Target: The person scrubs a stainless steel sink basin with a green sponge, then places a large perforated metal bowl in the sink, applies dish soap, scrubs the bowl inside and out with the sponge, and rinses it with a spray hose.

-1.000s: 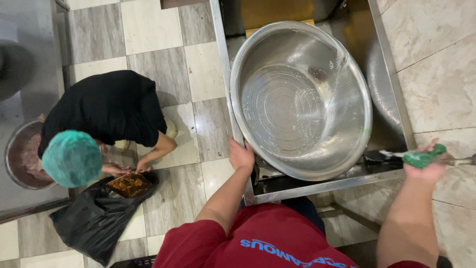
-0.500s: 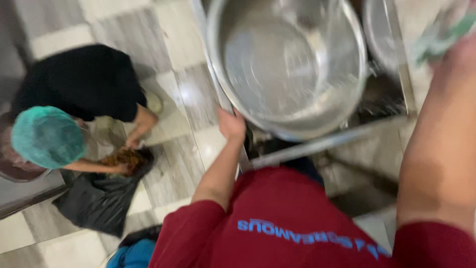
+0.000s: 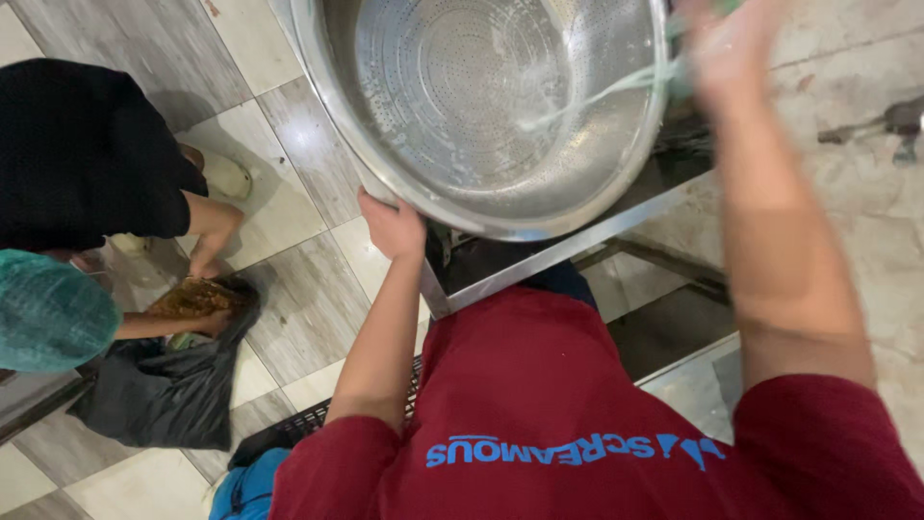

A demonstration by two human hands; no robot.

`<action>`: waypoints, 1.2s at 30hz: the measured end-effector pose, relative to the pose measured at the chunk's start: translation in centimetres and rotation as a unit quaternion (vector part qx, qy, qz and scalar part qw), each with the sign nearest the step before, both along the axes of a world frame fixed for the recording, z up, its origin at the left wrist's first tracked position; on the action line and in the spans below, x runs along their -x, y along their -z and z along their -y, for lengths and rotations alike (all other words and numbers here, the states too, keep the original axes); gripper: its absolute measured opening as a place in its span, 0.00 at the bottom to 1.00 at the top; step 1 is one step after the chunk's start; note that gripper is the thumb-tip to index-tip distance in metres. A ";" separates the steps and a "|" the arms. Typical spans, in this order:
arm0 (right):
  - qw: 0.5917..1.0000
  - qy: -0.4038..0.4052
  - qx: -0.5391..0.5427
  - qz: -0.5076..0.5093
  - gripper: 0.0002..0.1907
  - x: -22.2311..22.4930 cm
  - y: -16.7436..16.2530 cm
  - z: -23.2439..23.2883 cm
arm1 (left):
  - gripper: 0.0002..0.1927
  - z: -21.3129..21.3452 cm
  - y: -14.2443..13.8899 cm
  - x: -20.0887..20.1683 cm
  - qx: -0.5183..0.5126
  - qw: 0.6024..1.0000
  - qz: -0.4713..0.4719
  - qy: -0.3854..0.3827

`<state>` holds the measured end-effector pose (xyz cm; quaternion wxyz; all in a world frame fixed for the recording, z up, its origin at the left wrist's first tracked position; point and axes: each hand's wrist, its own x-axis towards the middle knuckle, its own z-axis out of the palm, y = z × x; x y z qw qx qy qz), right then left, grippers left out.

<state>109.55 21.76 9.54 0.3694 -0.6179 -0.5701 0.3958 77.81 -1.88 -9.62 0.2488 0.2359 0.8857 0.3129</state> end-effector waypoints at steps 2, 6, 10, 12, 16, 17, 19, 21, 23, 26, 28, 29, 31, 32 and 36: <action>0.977 -0.038 0.151 0.149 0.31 0.3 6.7 1.2 | 0.33 -1.0 0.9 1.0 0.022 0.999 0.028 0.004; 0.831 -0.334 0.144 0.421 0.28 -2.1 19.4 2.7 | 0.27 -3.5 3.8 3.3 -0.018 0.996 0.072 -0.053; 0.725 -0.484 0.081 0.484 0.22 -4.2 23.0 -1.7 | 0.26 -3.8 6.4 3.7 -0.040 0.995 -0.066 0.064; 0.704 -0.441 0.031 0.556 0.21 -5.7 23.1 -4.3 | 0.22 -3.0 7.3 3.7 0.016 0.993 0.103 -0.054; 0.676 -0.320 -0.035 0.663 0.32 -6.6 22.4 -5.7 | 0.17 -2.1 8.0 3.7 -0.044 0.987 0.148 -0.043; 0.622 -0.334 -0.014 0.708 0.31 -6.0 22.6 -3.7 | 0.17 -2.1 8.1 3.7 -0.107 0.974 0.189 -0.060; 0.626 -0.446 0.249 0.589 0.31 -4.0 23.2 1.6 | 0.18 -2.2 8.1 3.6 -0.160 0.947 0.255 -0.113; 0.685 -0.504 0.392 0.352 0.31 -0.6 24.5 7.5 | 0.19 -1.9 8.2 3.5 -0.132 0.925 0.304 -0.186; 0.754 -0.536 0.340 0.169 0.31 3.0 26.0 11.1 | 0.21 -1.4 8.5 3.5 -0.134 0.922 0.302 -0.203; 0.769 -0.442 0.462 -0.012 0.30 6.6 27.5 10.5 | 0.23 -0.6 9.8 3.5 -0.180 0.919 0.304 -0.174; 0.748 -0.285 0.590 -0.104 0.28 7.0 28.0 7.4 | 0.24 -0.1 10.9 3.9 -0.236 0.907 0.314 -0.152; 0.752 -0.367 0.541 0.076 0.29 6.3 28.3 5.4 | 0.25 0.3 11.4 4.1 -0.262 0.894 0.332 -0.147; 0.676 -0.453 0.469 0.344 0.31 4.0 28.8 2.3 | 0.27 1.1 11.9 4.2 -0.301 0.839 0.407 -0.200; 0.694 -0.411 0.436 0.399 0.32 2.5 29.2 0.8 | 0.29 1.4 12.2 4.2 -0.318 0.790 0.458 -0.253; 0.693 -0.468 0.135 0.532 0.49 -0.2 31.3 -0.8 | 0.31 2.9 13.0 4.3 -0.329 0.719 0.520 -0.322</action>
